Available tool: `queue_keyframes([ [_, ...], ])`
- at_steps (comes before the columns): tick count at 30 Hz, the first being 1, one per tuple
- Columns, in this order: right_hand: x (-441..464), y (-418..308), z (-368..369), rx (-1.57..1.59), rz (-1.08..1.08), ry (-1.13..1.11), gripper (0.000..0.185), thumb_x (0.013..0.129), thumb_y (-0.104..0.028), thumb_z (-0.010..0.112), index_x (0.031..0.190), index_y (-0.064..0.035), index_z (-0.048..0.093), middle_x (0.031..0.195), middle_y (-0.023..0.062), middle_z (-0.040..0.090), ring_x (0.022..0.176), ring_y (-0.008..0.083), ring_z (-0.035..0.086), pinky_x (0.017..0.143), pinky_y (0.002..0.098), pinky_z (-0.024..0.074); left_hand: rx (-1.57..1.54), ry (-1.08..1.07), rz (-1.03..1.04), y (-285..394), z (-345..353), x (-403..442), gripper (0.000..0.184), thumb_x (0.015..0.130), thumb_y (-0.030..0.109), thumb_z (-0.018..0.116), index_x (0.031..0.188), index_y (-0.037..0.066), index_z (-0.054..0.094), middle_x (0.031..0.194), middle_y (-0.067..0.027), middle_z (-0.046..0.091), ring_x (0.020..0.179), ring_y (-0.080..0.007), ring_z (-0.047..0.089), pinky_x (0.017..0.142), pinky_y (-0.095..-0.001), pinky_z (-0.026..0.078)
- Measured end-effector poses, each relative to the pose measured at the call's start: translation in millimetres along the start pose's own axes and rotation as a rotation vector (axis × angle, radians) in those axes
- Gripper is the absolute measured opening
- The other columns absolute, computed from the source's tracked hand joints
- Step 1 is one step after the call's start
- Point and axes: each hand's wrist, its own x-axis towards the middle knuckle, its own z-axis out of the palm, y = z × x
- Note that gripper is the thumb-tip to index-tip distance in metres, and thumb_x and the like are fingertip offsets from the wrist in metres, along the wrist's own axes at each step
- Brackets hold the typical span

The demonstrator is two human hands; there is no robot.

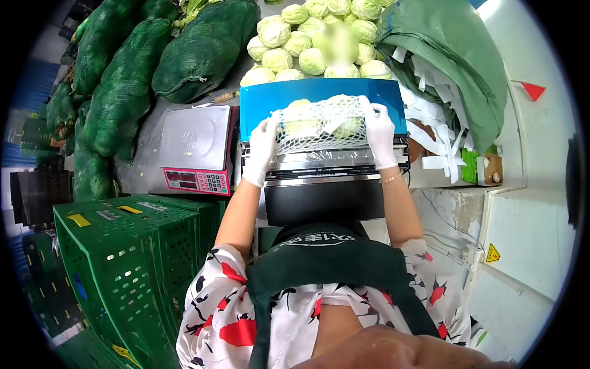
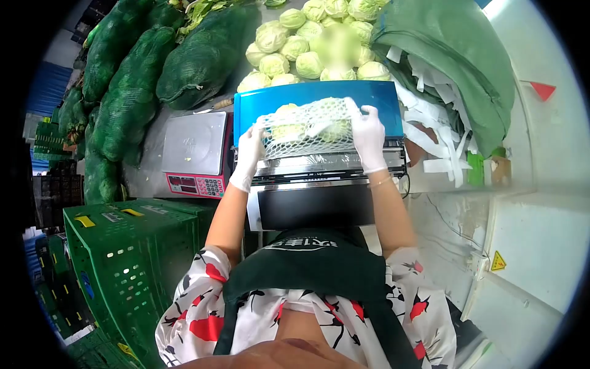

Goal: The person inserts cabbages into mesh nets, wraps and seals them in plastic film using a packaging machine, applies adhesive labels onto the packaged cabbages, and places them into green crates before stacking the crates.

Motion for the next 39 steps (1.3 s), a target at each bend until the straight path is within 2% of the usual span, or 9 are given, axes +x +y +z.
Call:
queue_keyframes([
  [2,33,46,22,-0.021,0.025,-0.205,0.056,0.094,-0.051,0.058,0.106,0.0032,0.067,0.088,0.0192,0.071,0.086,0.0290,0.068,0.079,0.0370,0.0504,0.358,-0.073,-0.133,8,6,21,0.064,0.097,0.049,0.054,0.118,-0.011,0.062,0.099,-0.0151,0.071,0.091,-0.0170,0.065,0.081,-0.0282,0.049],
  [8,51,27,27,0.676,0.314,-0.486,0.053,0.101,-0.041,0.048,0.118,0.0061,0.065,0.106,0.0101,0.071,0.098,0.0144,0.062,0.086,0.0284,0.0477,-0.249,-0.239,-0.259,29,26,49,0.062,0.098,0.051,0.049,0.124,-0.004,0.062,0.115,-0.0125,0.067,0.104,-0.0181,0.063,0.091,-0.0295,0.048],
  [10,67,3,7,0.714,0.189,-0.633,0.047,0.102,-0.036,0.047,0.124,0.0021,0.063,0.112,0.0070,0.069,0.099,0.0120,0.064,0.086,0.0248,0.0498,-0.552,-0.317,-0.192,22,31,74,0.039,0.100,0.036,0.047,0.123,0.008,0.062,0.121,-0.0059,0.064,0.115,-0.0173,0.058,0.100,-0.0307,0.045],
  [16,134,-35,-18,0.501,-0.198,-1.020,0.027,0.092,-0.017,0.062,0.105,0.0052,0.071,0.103,0.0109,0.073,0.096,0.0140,0.066,0.086,0.0267,0.0506,-0.528,-0.746,-0.177,61,20,115,0.037,0.087,0.016,0.049,0.116,-0.002,0.066,0.109,-0.0123,0.070,0.100,-0.0203,0.066,0.094,-0.0315,0.050],
  [19,121,-50,-4,0.307,-0.276,-1.162,0.016,0.081,-0.008,0.074,0.095,0.0001,0.076,0.095,0.0093,0.073,0.093,0.0155,0.065,0.089,0.0281,0.0485,-0.040,-0.788,0.110,66,37,105,0.024,0.073,0.002,0.053,0.084,-0.004,0.073,0.090,-0.0095,0.073,0.083,-0.0160,0.067,0.076,-0.0250,0.052],
  [23,115,-56,-10,0.196,-0.696,-0.662,0.038,0.085,-0.024,0.076,0.115,-0.0016,0.069,0.112,0.0129,0.070,0.106,0.0193,0.062,0.093,0.0293,0.0468,0.198,-0.670,0.442,71,42,93,0.041,0.068,-0.006,0.055,0.106,-0.002,0.069,0.113,-0.0113,0.068,0.113,-0.0193,0.058,0.101,-0.0313,0.042],
  [26,94,-29,-9,0.210,-0.251,-0.306,0.053,0.088,-0.029,0.073,0.130,-0.0006,0.058,0.123,0.0164,0.065,0.117,0.0214,0.057,0.100,0.0320,0.0431,0.239,-0.263,0.561,72,26,55,0.076,0.079,0.002,0.057,0.151,0.005,0.036,0.152,-0.0155,0.040,0.141,-0.0256,0.037,0.117,-0.0424,0.027],
  [29,50,5,5,0.346,0.056,-0.382,0.050,0.094,-0.029,0.067,0.131,0.0018,0.056,0.124,0.0149,0.064,0.115,0.0191,0.060,0.100,0.0313,0.0438,-0.035,-0.135,0.123,41,30,21,0.082,0.087,0.024,0.072,0.153,0.001,0.029,0.150,-0.0231,0.039,0.138,-0.0317,0.041,0.116,-0.0403,0.030],
  [39,24,-3,20,0.405,0.101,-0.351,0.034,0.101,-0.027,0.055,0.121,-0.0005,0.063,0.116,0.0136,0.069,0.107,0.0205,0.063,0.097,0.0315,0.0453,0.492,-0.183,0.372,34,36,2,0.079,0.078,0.032,0.075,0.141,-0.001,0.041,0.130,-0.0221,0.052,0.126,-0.0370,0.049,0.108,-0.0427,0.038],
])
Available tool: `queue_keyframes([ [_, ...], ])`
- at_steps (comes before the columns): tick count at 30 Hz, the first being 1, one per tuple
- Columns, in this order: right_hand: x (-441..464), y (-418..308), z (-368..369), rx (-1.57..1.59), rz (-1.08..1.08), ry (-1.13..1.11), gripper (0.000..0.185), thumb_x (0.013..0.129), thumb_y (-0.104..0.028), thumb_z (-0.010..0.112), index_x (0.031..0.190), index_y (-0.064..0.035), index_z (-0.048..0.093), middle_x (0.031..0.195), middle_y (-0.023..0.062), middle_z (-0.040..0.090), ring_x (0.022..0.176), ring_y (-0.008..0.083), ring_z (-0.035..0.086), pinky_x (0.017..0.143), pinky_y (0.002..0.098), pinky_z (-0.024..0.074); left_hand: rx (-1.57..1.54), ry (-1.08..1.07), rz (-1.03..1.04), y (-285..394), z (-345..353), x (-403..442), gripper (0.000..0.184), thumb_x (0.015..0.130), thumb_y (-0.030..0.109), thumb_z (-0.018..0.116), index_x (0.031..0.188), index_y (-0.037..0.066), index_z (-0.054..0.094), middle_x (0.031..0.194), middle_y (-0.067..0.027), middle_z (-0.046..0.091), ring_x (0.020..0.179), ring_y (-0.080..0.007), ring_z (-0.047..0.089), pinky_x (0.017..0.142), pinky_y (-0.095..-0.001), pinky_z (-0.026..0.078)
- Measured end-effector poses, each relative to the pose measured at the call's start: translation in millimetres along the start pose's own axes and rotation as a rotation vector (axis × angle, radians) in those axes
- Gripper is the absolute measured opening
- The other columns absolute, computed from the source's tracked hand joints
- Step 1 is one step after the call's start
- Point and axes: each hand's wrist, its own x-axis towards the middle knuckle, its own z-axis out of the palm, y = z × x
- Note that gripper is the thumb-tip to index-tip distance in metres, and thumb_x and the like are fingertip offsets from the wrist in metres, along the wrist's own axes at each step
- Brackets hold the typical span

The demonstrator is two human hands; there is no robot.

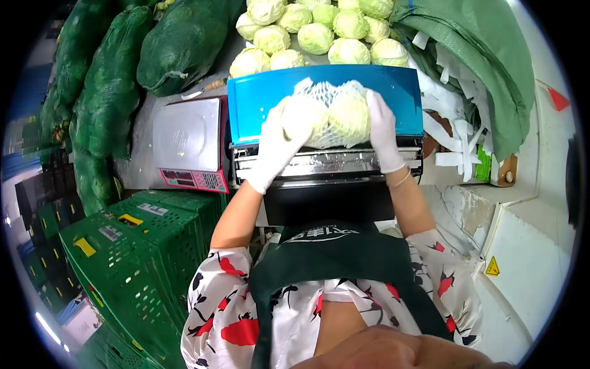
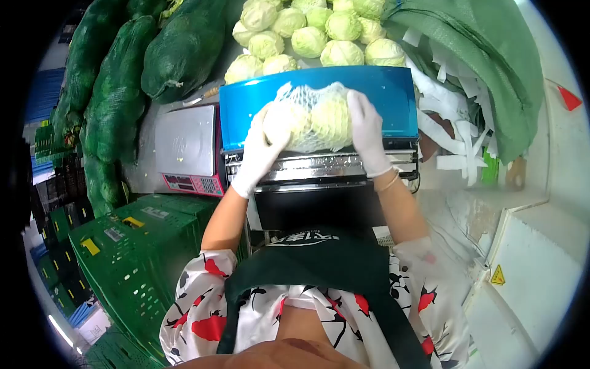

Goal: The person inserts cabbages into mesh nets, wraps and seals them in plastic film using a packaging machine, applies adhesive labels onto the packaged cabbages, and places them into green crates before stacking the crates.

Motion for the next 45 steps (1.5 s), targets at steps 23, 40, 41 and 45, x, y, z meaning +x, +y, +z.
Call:
queue_keyframes([
  [23,-127,-38,-116,0.683,-0.092,-0.387,0.013,0.090,-0.004,0.060,0.100,0.0021,0.067,0.098,0.0078,0.065,0.090,0.0195,0.058,0.107,0.0381,0.0410,-0.647,-0.450,-0.131,17,-106,-108,0.026,0.083,0.013,0.075,0.104,-0.003,0.075,0.094,-0.0086,0.066,0.082,-0.0169,0.062,0.075,-0.0294,0.048],
  [40,23,-20,-31,-0.032,-0.051,-0.498,0.090,0.079,-0.027,0.081,0.148,0.0025,0.032,0.137,0.0163,0.054,0.128,0.0212,0.051,0.109,0.0326,0.0388,-0.652,-0.161,-0.138,-35,-13,44,0.097,0.071,0.023,0.088,0.147,-0.002,0.035,0.138,-0.0166,0.052,0.126,-0.0221,0.052,0.107,-0.0331,0.042],
  [41,16,-20,-27,0.114,0.049,-0.487,0.084,0.083,-0.026,0.078,0.147,0.0033,0.034,0.136,0.0143,0.055,0.126,0.0191,0.051,0.108,0.0315,0.0392,-0.739,-0.168,-0.226,-28,-18,39,0.093,0.073,0.022,0.087,0.147,-0.003,0.035,0.138,-0.0164,0.052,0.125,-0.0209,0.052,0.107,-0.0322,0.042],
  [45,-51,-49,-42,0.277,0.285,-0.556,0.060,0.097,-0.028,0.061,0.144,0.0027,0.040,0.135,0.0086,0.054,0.120,0.0133,0.052,0.104,0.0296,0.0415,-0.807,-0.338,-0.541,10,-43,-19,0.070,0.091,0.026,0.071,0.145,-0.004,0.038,0.136,-0.0146,0.054,0.121,-0.0185,0.056,0.103,-0.0306,0.044],
])
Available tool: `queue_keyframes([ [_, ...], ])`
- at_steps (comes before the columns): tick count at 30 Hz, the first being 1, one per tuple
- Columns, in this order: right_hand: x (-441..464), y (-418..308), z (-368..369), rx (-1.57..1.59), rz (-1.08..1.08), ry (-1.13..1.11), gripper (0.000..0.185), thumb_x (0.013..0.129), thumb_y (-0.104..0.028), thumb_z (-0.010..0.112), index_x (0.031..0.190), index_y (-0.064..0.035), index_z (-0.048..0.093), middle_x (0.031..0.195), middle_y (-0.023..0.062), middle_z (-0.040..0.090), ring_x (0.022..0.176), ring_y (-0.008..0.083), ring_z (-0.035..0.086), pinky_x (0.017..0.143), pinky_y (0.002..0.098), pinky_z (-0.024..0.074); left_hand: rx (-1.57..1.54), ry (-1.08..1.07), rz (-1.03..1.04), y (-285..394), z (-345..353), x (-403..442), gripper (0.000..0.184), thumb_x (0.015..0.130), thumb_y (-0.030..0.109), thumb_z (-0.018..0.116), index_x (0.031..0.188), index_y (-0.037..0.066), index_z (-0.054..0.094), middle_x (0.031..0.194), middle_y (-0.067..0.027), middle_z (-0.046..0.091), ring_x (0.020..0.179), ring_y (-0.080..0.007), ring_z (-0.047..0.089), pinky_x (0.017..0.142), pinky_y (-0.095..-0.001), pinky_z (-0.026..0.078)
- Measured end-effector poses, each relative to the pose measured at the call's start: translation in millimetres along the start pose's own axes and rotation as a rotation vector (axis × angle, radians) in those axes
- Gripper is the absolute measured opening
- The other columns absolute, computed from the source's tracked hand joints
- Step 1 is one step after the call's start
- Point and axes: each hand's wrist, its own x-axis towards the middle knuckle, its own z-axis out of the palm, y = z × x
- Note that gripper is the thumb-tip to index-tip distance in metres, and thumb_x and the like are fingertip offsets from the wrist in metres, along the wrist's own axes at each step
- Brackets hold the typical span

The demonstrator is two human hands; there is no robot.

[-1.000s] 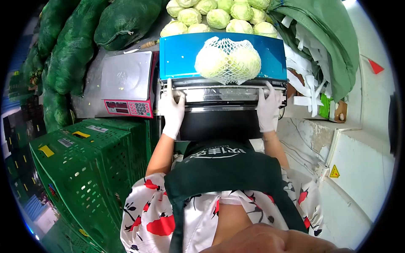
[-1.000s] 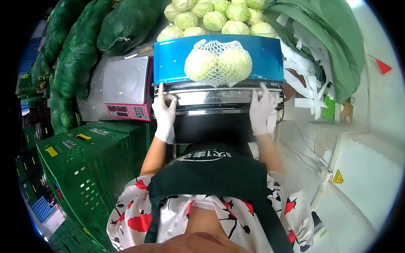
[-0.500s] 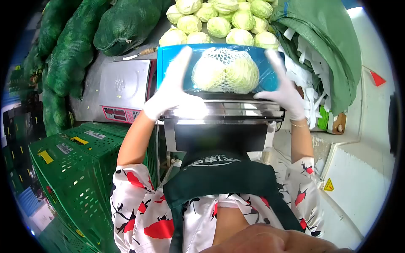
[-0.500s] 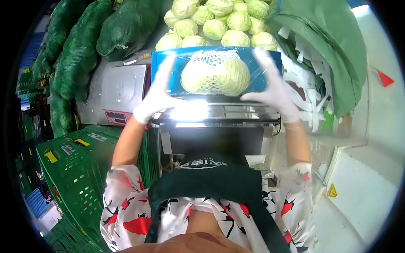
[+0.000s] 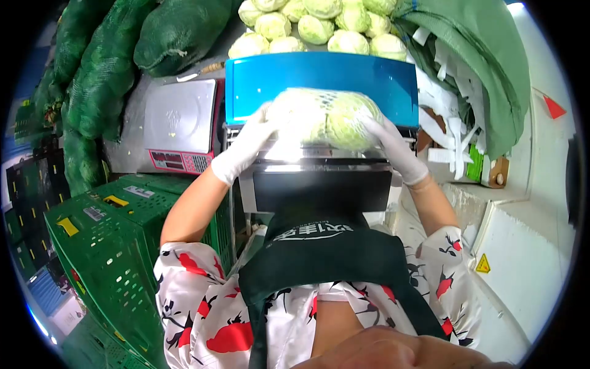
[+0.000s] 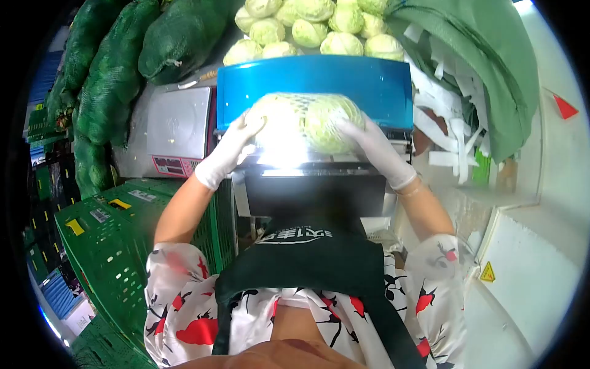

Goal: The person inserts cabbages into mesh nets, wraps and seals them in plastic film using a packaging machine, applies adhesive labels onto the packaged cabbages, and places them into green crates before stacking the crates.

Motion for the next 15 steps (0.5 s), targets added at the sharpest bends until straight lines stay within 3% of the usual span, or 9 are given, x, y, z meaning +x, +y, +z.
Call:
queue_keyframes([
  [2,-48,-4,9,-0.047,0.233,-0.065,0.058,0.099,-0.032,0.056,0.145,0.0016,0.041,0.136,0.0085,0.054,0.121,0.0141,0.052,0.104,0.0302,0.0415,-0.216,-0.163,-0.123,-17,7,-49,0.066,0.097,0.032,0.063,0.146,-0.004,0.036,0.138,-0.0134,0.053,0.125,-0.0196,0.054,0.106,-0.0319,0.043],
  [6,-117,62,19,-0.067,0.445,-0.130,0.070,0.096,-0.043,0.060,0.146,0.0009,0.041,0.139,0.0117,0.054,0.123,0.0168,0.053,0.105,0.0313,0.0410,-0.156,-0.323,-0.381,-90,3,-111,0.067,0.099,0.040,0.058,0.147,-0.002,0.037,0.144,-0.0128,0.051,0.135,-0.0202,0.046,0.111,-0.0359,0.039],
  [8,-111,96,13,0.019,0.563,-0.135,0.071,0.096,-0.048,0.057,0.146,-0.0006,0.042,0.139,0.0115,0.054,0.123,0.0178,0.053,0.106,0.0313,0.0404,-0.278,-0.298,-0.535,-109,4,-104,0.071,0.097,0.054,0.054,0.145,0.002,0.044,0.142,-0.0131,0.054,0.130,-0.0226,0.053,0.108,-0.0398,0.042],
  [10,-100,100,16,0.091,0.619,-0.122,0.077,0.097,-0.058,0.050,0.147,-0.0003,0.040,0.143,0.0117,0.051,0.127,0.0206,0.051,0.108,0.0354,0.0388,-0.193,-0.289,-0.619,-136,-8,-81,0.072,0.097,0.059,0.051,0.143,0.003,0.047,0.135,-0.0124,0.059,0.123,-0.0231,0.058,0.105,-0.0412,0.045],
  [11,-92,96,18,0.161,0.706,-0.087,0.070,0.099,-0.052,0.050,0.146,-0.0006,0.041,0.139,0.0116,0.054,0.124,0.0189,0.053,0.107,0.0361,0.0402,-0.214,-0.252,-0.603,-142,-8,-76,0.073,0.096,0.061,0.050,0.141,0.004,0.050,0.130,-0.0117,0.063,0.117,-0.0229,0.063,0.102,-0.0420,0.047],
  [15,-93,107,6,0.549,0.869,-0.066,0.061,0.100,-0.045,0.053,0.145,-0.0036,0.043,0.135,0.0105,0.056,0.120,0.0188,0.056,0.105,0.0385,0.0432,-0.285,-0.256,-0.736,-129,-6,-83,0.071,0.099,0.059,0.045,0.150,0.010,0.038,0.144,-0.0103,0.051,0.131,-0.0226,0.051,0.109,-0.0405,0.040],
])
